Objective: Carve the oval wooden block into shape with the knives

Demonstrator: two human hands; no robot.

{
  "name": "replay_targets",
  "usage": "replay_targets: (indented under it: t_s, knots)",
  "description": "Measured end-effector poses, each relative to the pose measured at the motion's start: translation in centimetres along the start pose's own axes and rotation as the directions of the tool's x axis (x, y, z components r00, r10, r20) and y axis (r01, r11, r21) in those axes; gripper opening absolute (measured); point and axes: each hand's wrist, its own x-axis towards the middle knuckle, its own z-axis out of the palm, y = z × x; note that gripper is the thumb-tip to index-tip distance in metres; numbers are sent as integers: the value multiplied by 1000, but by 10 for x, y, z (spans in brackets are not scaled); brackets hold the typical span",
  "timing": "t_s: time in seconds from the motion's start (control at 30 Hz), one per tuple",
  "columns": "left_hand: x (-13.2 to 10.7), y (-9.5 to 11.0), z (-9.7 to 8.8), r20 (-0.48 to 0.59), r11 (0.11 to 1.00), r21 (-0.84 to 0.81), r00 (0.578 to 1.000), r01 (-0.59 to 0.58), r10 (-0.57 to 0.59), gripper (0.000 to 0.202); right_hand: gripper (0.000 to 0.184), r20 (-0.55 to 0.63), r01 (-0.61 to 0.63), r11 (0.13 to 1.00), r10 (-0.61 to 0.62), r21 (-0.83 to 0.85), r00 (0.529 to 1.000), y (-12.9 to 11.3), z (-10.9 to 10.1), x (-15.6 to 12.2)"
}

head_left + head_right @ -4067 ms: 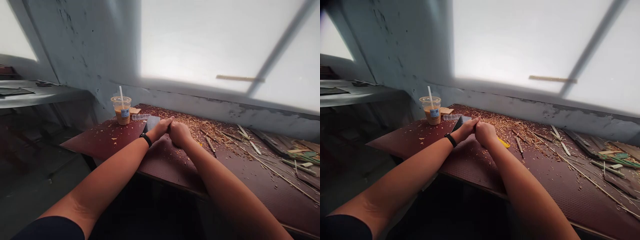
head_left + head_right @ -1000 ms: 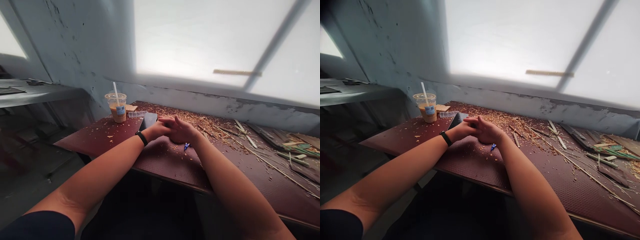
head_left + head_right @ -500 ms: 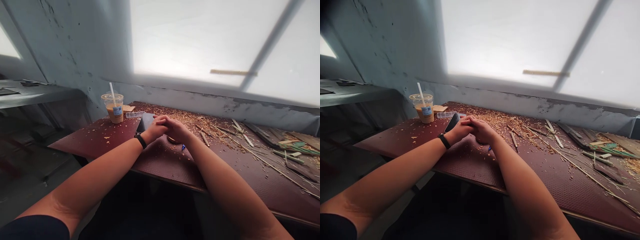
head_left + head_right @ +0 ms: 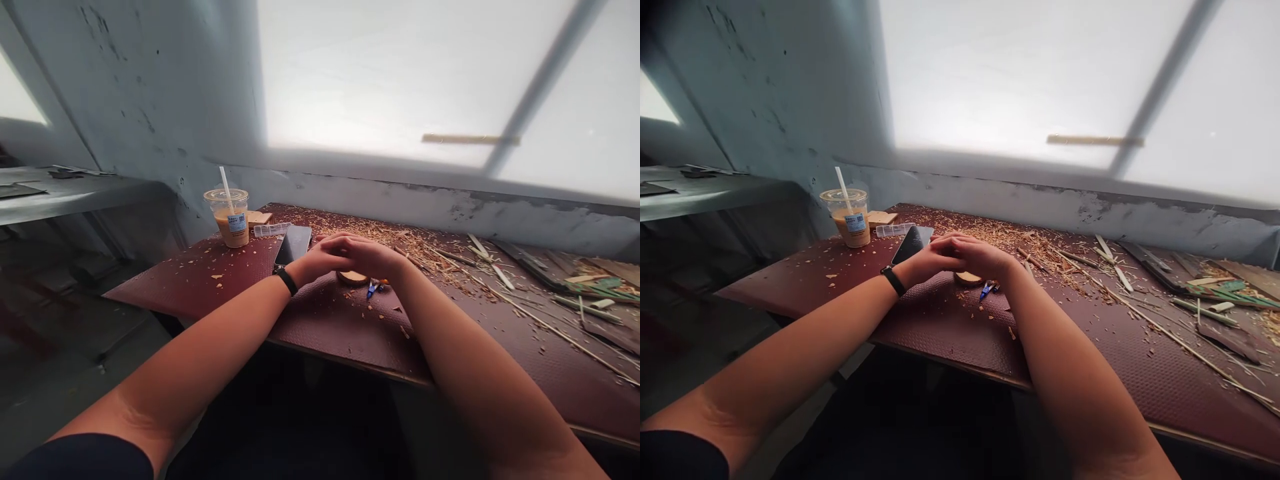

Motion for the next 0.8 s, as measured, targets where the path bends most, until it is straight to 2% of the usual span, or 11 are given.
replay_targets:
  t_s: [0.1,0.13,0.2,0.27,0.37,0.43,0.53,0.6,0.67,0.73,0.8]
  knots:
    - [4,1,5,37,999,32,999,-14,13,71,52,-83,-65,996,60,-56,995,-16,-26,-6]
    - [4,1,4,38,998,63,999,-10,7,72,53,-132,-88,992,75,-92,988,-23,-37,-10]
    - [5,-3,-3,38,987,161,999,23,-30,60,51,-287,-135,975,80,-179,955,-36,-61,-19]
    - [5,-9,-11,48,954,289,994,76,-94,39,48,-467,-254,927,101,-277,878,-42,-85,-30]
    - [6,-18,-18,54,875,464,982,135,-180,29,40,-675,-557,756,214,-343,706,-33,-112,-49]
    - [7,-22,-17,55,826,545,977,145,-207,32,33,-727,-701,630,301,-333,617,-18,-122,-62]
    - [7,-24,-11,57,776,617,976,130,-209,50,39,-728,-809,501,423,-309,540,9,-128,-76]
    - [7,-24,-7,70,757,644,977,110,-201,66,41,-715,-836,464,475,-292,513,23,-129,-80]
    - [6,-24,-5,106,748,659,974,83,-201,75,40,-706,-834,480,490,-271,511,31,-130,-81]
    - [5,-22,-4,150,744,666,968,53,-202,75,40,-704,-805,541,473,-244,530,34,-130,-80]
    - [4,-19,-4,183,746,666,963,28,-199,69,41,-700,-742,636,431,-212,569,34,-129,-79]
